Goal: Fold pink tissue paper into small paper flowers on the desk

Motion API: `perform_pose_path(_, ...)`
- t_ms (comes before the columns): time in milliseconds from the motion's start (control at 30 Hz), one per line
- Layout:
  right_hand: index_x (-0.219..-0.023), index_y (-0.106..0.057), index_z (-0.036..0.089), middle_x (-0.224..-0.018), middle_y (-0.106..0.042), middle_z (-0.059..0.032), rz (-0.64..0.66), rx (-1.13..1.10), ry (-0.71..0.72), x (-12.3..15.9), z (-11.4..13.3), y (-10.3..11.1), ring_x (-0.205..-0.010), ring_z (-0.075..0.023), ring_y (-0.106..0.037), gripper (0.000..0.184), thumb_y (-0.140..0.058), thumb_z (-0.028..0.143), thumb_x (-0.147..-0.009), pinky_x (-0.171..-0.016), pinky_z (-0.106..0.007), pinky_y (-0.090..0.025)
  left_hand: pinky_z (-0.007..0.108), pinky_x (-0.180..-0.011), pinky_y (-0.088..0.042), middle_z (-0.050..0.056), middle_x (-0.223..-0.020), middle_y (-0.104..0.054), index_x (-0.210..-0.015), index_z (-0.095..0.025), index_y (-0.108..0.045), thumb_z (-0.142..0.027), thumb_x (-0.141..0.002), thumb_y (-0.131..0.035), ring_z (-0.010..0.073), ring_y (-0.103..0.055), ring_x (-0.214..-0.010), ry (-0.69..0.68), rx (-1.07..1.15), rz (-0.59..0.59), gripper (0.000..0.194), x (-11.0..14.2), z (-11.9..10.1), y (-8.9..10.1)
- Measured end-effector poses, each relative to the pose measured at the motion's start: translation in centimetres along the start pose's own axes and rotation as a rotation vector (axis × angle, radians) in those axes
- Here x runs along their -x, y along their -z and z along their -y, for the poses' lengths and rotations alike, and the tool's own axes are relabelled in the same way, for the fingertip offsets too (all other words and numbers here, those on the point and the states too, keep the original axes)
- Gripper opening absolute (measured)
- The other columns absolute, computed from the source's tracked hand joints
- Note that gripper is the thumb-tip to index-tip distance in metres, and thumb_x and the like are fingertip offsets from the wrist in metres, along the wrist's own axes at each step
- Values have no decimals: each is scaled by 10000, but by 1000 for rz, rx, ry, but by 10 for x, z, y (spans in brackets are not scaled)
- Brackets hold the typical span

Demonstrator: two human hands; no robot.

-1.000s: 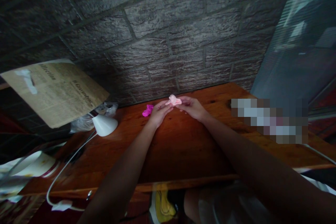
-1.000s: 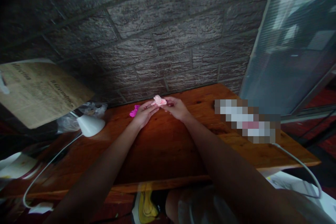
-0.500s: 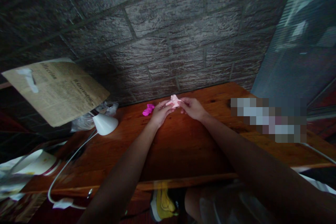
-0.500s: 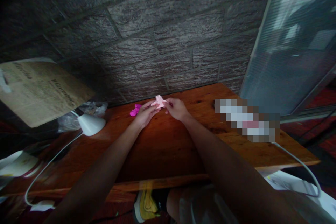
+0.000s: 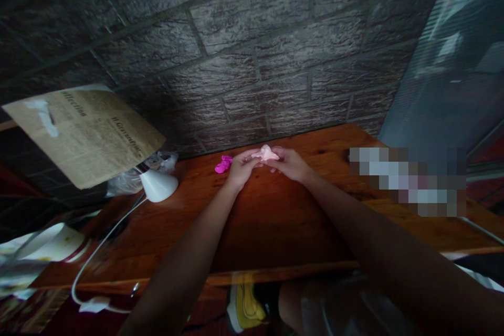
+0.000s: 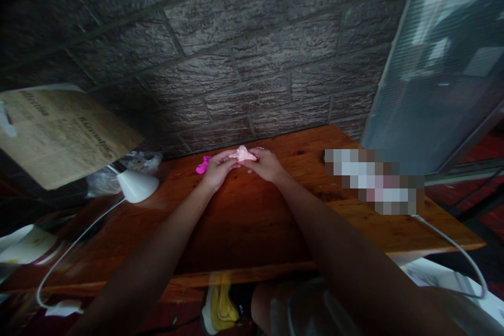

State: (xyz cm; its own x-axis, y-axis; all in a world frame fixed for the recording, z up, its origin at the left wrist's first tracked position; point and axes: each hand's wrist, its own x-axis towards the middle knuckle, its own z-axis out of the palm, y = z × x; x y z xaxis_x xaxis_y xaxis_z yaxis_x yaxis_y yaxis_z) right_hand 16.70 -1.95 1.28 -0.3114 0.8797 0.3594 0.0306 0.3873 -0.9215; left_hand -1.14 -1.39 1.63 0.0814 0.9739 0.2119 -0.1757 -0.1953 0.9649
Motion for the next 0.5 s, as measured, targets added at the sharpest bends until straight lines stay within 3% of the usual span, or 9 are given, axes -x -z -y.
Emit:
perform_pose_path(133, -928, -771, 178, -918, -709, -24, 16, -63, 3, 0, 2, 3, -634, -92, -628, 199, -761, 307, -777, -537, -193, -528, 313, -762, -593, 39, -867, -781, -899, -163, -792, -216, -567, -880, 146, -699, -728, -13, -10, -7, 347, 1, -2, -1)
perform_pose_path(333, -892, -796, 197, -1031, -763, -43, 20, -83, -155, -1, 5, 6, -569, -70, -658, 105, -726, 181, -815, -464, -156, -451, 381, -842, -595, 54, -843, -776, -946, -149, -788, -214, -570, -887, 164, -716, -712, 77, 2, 30, 393, 3, -3, 0)
perform_pose_path(500, -876, -789, 175, -976, -779, -53, 9, -87, -192, -1, 7, 5, -574, -73, -673, 96, -703, 148, -845, -454, -142, -428, 340, -761, -595, 39, -762, -765, -955, -157, -793, -270, -585, -885, 176, -720, -695, 48, -29, 3, 398, 2, -3, -1)
